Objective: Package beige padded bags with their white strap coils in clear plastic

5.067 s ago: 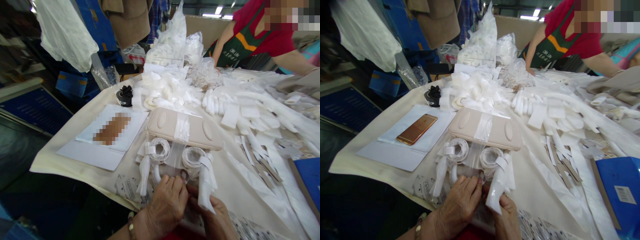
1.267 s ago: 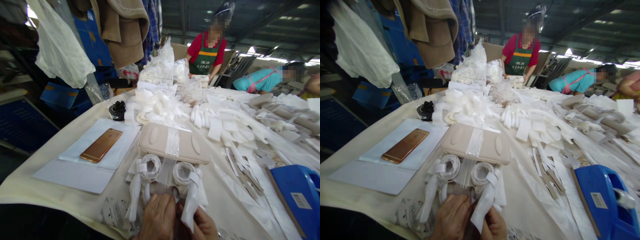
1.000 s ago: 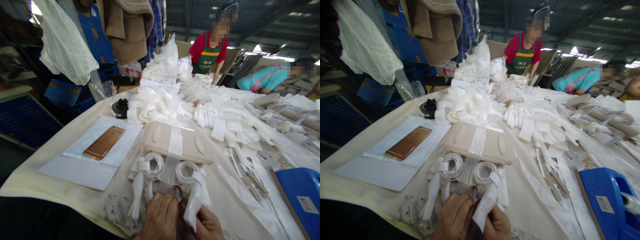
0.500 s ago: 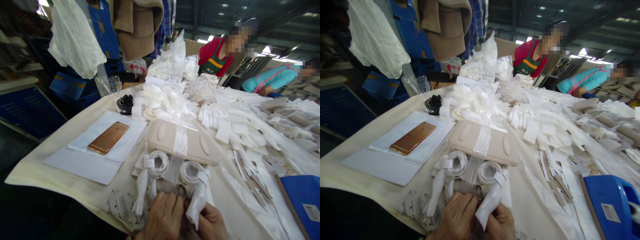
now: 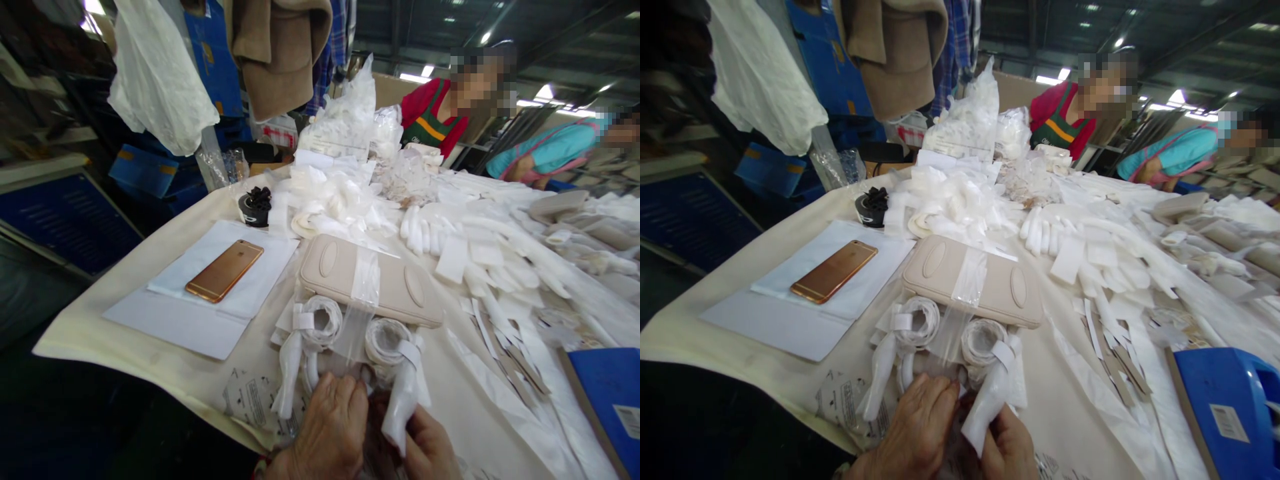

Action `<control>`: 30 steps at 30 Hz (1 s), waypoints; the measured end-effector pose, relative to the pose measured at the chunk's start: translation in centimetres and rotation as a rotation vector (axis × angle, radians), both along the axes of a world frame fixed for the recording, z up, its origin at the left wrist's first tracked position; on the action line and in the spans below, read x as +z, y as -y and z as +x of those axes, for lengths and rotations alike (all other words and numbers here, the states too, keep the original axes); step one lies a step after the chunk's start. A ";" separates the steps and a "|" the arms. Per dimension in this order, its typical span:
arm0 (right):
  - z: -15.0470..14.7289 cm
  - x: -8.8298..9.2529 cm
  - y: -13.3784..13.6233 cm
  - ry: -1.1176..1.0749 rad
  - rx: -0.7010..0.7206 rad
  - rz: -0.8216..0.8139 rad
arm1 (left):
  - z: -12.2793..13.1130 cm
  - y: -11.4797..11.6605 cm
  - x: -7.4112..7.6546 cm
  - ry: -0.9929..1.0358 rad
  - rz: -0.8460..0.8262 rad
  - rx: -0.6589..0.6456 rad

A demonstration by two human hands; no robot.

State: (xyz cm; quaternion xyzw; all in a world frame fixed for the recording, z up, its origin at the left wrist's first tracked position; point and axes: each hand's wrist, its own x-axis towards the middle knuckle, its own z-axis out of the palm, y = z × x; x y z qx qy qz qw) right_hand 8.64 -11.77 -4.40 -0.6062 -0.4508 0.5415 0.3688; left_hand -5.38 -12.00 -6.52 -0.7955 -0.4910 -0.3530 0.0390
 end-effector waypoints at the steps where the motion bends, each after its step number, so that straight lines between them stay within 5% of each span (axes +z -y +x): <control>1: 0.0 -0.1 0.0 0.043 0.003 0.021 | 0.0 0.0 0.0 0.014 -0.021 0.002; 8: -0.1 -1.0 0.3 0.281 0.001 0.162 | 0.6 -0.2 0.1 0.061 -0.146 0.024; 18: -1.4 -1.1 0.1 0.124 -0.128 0.181 | 0.8 -1.0 1.6 0.166 -0.257 0.084; 30: -1.7 -2.5 -0.4 0.057 -0.066 0.200 | 0.0 -1.4 2.4 0.142 -0.273 0.058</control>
